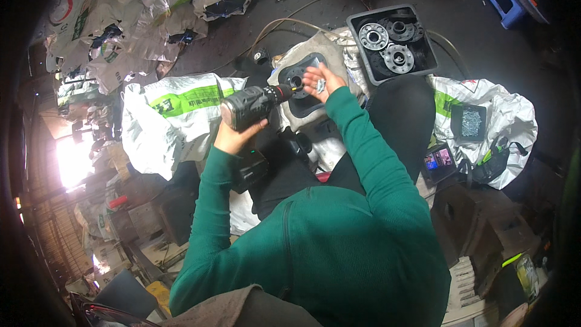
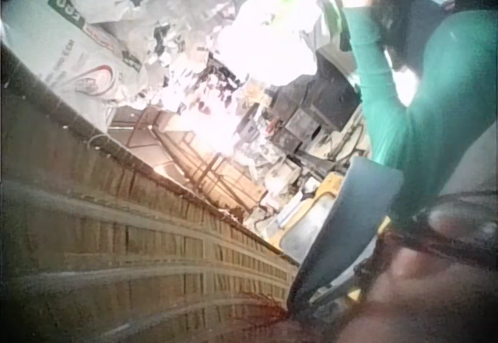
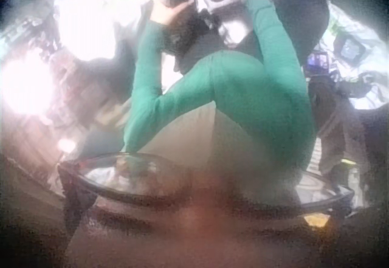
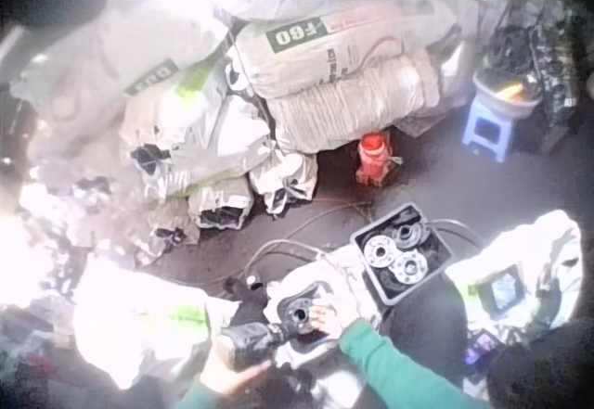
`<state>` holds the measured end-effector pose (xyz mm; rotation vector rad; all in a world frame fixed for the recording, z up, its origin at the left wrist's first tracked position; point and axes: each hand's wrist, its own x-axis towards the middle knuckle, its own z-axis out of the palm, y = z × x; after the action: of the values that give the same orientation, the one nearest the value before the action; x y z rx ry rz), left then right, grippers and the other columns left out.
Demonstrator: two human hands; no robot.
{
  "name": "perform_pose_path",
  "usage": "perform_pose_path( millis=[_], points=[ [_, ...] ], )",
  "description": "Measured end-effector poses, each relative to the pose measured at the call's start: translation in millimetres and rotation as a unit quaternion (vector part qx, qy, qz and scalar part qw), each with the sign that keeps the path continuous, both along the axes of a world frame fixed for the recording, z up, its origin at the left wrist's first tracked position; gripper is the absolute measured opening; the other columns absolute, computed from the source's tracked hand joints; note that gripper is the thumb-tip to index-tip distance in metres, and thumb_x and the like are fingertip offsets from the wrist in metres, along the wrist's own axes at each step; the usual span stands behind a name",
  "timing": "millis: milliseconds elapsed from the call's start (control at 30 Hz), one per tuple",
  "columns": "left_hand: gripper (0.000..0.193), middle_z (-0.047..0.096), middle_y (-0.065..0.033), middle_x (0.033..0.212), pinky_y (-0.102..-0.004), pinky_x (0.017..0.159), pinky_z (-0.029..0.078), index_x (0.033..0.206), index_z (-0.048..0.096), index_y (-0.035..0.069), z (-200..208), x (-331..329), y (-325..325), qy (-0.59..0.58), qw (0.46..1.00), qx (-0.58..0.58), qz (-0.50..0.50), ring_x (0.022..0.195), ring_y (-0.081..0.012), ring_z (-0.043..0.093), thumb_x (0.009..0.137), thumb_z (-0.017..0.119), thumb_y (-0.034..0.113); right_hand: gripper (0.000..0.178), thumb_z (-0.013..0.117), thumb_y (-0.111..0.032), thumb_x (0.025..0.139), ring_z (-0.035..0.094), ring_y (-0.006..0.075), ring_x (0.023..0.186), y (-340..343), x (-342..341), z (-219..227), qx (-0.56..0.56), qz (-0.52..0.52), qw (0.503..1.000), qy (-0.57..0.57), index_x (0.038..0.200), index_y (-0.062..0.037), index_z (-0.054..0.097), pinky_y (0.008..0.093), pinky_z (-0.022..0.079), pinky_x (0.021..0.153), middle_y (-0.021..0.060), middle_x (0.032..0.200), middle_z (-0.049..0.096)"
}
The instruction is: The person sits on the floor and uses a cordless drill to fasten screws into a black metal housing. They repeatedly pick up screws from a nearby tray and insert them into the housing, tightening each one before moving to the next.
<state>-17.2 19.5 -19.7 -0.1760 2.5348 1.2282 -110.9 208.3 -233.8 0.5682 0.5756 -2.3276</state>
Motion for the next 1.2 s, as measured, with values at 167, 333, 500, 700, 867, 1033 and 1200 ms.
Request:
perform_pose_path(
  millis=[167, 333, 500, 700, 867, 1033, 1200],
  points=[
    [0.045, 0.063, -0.0085, 0.100, -0.0310, 0.082, 0.047, 0.108, 0.057, 0.002, 8, 18, 16, 0.027, 1.000, 0.013, -0.004, 0.092, -0.0165, 0.060, 0.071, 0.076, 0.020, 0.046, 0.039, -0.038, 0.095, 0.060, 0.0195, 0.095, 19, 28, 40, -0.069, 0.020, 0.995, 0.067, 0.119, -0.0005, 0.051, 0.0362, 0.050, 0.082, 0.0109, 0.107, 0.060],
    [0.043, 0.064, -0.0091, 0.099, -0.0313, 0.080, 0.048, 0.106, 0.058, 0.001, 10, 19, 22, 0.063, 0.997, 0.019, -0.031, 0.089, -0.0166, 0.061, 0.071, 0.076, 0.019, 0.048, 0.037, -0.040, 0.095, 0.060, 0.0163, 0.093, 19, 35, 53, -0.065, 0.072, 0.989, 0.110, 0.121, -0.0019, 0.051, 0.0324, 0.050, 0.079, 0.0082, 0.113, 0.058],
    [0.044, 0.064, -0.0091, 0.099, -0.0317, 0.079, 0.048, 0.106, 0.058, 0.001, 14, 20, 20, 0.073, 0.996, 0.030, -0.032, 0.089, -0.0171, 0.061, 0.069, 0.077, 0.015, 0.046, 0.039, -0.038, 0.095, 0.062, 0.0161, 0.087, 19, 32, 49, -0.075, 0.067, 0.988, 0.116, 0.118, -0.0007, 0.052, 0.0302, 0.053, 0.074, 0.0087, 0.104, 0.061],
    [0.045, 0.063, -0.0087, 0.100, -0.0316, 0.081, 0.048, 0.107, 0.056, 0.001, 21, 26, 7, 0.069, 0.998, 0.003, -0.011, 0.091, -0.0172, 0.060, 0.070, 0.077, 0.016, 0.038, 0.046, -0.029, 0.093, 0.064, 0.0169, 0.084, 16, 32, 44, -0.087, 0.068, 0.988, 0.111, 0.115, 0.0008, 0.052, 0.0273, 0.057, 0.069, 0.0103, 0.098, 0.062],
    [0.046, 0.062, -0.0088, 0.101, -0.0314, 0.082, 0.047, 0.108, 0.056, 0.000, 24, 28, 2, 0.049, 0.999, -0.006, -0.003, 0.092, -0.0175, 0.060, 0.070, 0.077, 0.016, 0.037, 0.048, -0.027, 0.093, 0.064, 0.0172, 0.086, 13, 35, 49, -0.080, 0.085, 0.984, 0.133, 0.118, 0.0009, 0.050, 0.0271, 0.056, 0.071, 0.0107, 0.101, 0.062],
    [0.051, 0.060, -0.0075, 0.106, -0.0307, 0.083, 0.045, 0.114, 0.053, 0.003, 23, 29, 4, 0.057, 0.997, 0.020, -0.038, 0.095, -0.0165, 0.056, 0.071, 0.076, 0.014, 0.045, 0.038, -0.034, 0.096, 0.061, 0.0181, 0.094, 11, 36, 58, -0.144, 0.097, 0.976, 0.131, 0.125, -0.0001, 0.045, 0.0306, 0.054, 0.077, 0.0118, 0.110, 0.059],
    [0.052, 0.059, -0.0073, 0.107, -0.0310, 0.084, 0.044, 0.115, 0.052, 0.003, 23, 26, 8, 0.026, 0.999, 0.021, -0.033, 0.096, -0.0169, 0.056, 0.070, 0.076, 0.013, 0.045, 0.038, -0.034, 0.096, 0.061, 0.0177, 0.093, 12, 38, 62, -0.168, 0.095, 0.972, 0.135, 0.127, -0.0020, 0.044, 0.0304, 0.054, 0.077, 0.0114, 0.111, 0.059]
  ],
)
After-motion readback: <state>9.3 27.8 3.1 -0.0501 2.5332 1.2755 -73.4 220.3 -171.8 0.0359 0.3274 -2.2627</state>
